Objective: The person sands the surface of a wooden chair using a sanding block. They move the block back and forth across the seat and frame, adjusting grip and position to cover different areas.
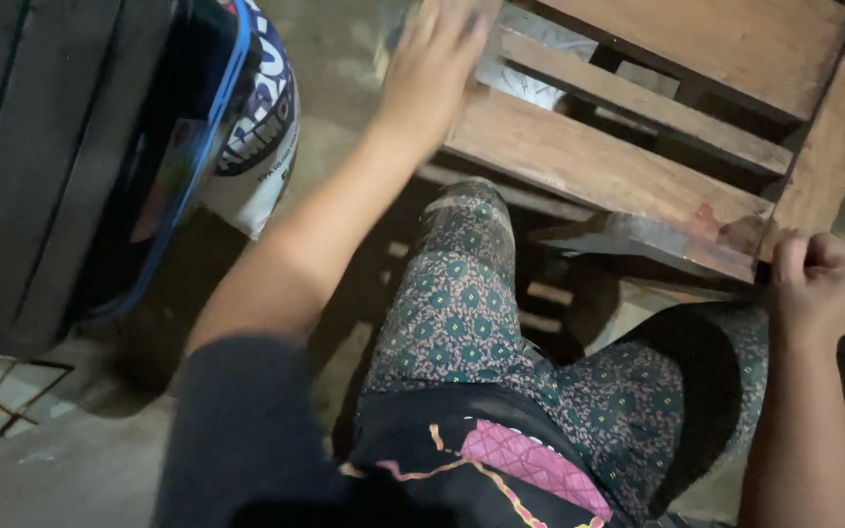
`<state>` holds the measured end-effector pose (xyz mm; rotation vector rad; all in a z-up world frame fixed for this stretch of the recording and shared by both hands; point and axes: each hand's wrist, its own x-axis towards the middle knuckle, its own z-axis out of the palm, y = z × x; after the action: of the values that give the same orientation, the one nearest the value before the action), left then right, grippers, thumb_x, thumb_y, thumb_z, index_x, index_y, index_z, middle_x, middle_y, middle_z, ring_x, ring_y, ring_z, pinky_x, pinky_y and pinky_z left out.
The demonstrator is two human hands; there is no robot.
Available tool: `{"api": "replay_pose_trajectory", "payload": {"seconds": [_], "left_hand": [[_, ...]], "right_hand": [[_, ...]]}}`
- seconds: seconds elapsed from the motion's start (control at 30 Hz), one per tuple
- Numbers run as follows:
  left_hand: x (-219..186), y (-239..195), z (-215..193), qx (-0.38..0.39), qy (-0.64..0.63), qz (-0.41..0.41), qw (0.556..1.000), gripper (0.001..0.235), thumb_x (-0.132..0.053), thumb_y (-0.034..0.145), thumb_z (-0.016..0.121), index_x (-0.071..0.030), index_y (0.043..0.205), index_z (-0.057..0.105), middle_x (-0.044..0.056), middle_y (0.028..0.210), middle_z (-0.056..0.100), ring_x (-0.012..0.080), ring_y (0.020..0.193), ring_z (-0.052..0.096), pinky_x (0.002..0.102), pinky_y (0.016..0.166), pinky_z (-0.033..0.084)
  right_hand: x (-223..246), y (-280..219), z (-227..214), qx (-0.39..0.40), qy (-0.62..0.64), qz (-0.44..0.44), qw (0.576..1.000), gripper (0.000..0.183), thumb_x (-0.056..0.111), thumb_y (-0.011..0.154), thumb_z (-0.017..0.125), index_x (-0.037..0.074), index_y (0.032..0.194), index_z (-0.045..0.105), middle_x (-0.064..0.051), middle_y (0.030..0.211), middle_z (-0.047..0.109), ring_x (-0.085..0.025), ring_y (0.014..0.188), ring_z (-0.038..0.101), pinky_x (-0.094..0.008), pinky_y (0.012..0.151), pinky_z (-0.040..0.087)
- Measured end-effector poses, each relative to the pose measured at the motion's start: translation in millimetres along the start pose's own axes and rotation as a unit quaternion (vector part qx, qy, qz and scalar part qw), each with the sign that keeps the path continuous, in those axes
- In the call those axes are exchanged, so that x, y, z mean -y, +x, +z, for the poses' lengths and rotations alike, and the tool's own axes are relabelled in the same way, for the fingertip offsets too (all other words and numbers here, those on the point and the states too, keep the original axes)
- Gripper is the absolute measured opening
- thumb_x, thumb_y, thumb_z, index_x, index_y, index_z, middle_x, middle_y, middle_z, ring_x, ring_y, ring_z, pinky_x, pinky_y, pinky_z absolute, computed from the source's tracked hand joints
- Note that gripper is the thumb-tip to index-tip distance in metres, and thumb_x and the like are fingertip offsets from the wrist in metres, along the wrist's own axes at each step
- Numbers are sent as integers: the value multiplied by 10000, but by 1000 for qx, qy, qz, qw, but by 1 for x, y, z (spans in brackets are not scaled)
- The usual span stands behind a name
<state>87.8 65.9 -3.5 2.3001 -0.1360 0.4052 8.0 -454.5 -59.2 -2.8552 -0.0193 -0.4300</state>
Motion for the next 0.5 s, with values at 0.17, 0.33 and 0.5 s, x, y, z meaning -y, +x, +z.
{"api": "replay_pose_trajectory", "payload": {"seconds": [0.17, 0.33, 0.5], "left_hand": [[5, -86, -11, 96, 237, 114, 960, 549, 61, 963, 700, -40, 1488, 579, 200, 1430, 607, 391, 1343, 521, 512, 1164, 467], [30, -7, 11, 17, 255, 173, 951, 447, 68, 839, 728, -31, 1264, 629, 219, 1539, 459, 494, 1443, 352, 628, 1104, 432], [0, 5, -1, 62, 219, 99, 969, 558, 97, 986, 590, -84, 1497, 462, 169, 1649, 338, 417, 1534, 250, 576, 1238, 273]], "right_hand": [[19, 3, -9, -11, 23, -17, 1000, 554, 66, 1057, 688, 41, 639, 325, -112, 690, 154, -260, 575, 210, -477, 584, 150], [-1, 0, 0, -11, -6, -22, 1000, 549, 124, 1088, 705, 41, 664, 365, -106, 681, 187, -244, 572, 289, -461, 580, 181], [6, 1, -5, 5, 20, 8, 1000, 550, 150, 1091, 670, 62, 669, 328, -83, 738, 146, -205, 585, 216, -460, 575, 167]]}}
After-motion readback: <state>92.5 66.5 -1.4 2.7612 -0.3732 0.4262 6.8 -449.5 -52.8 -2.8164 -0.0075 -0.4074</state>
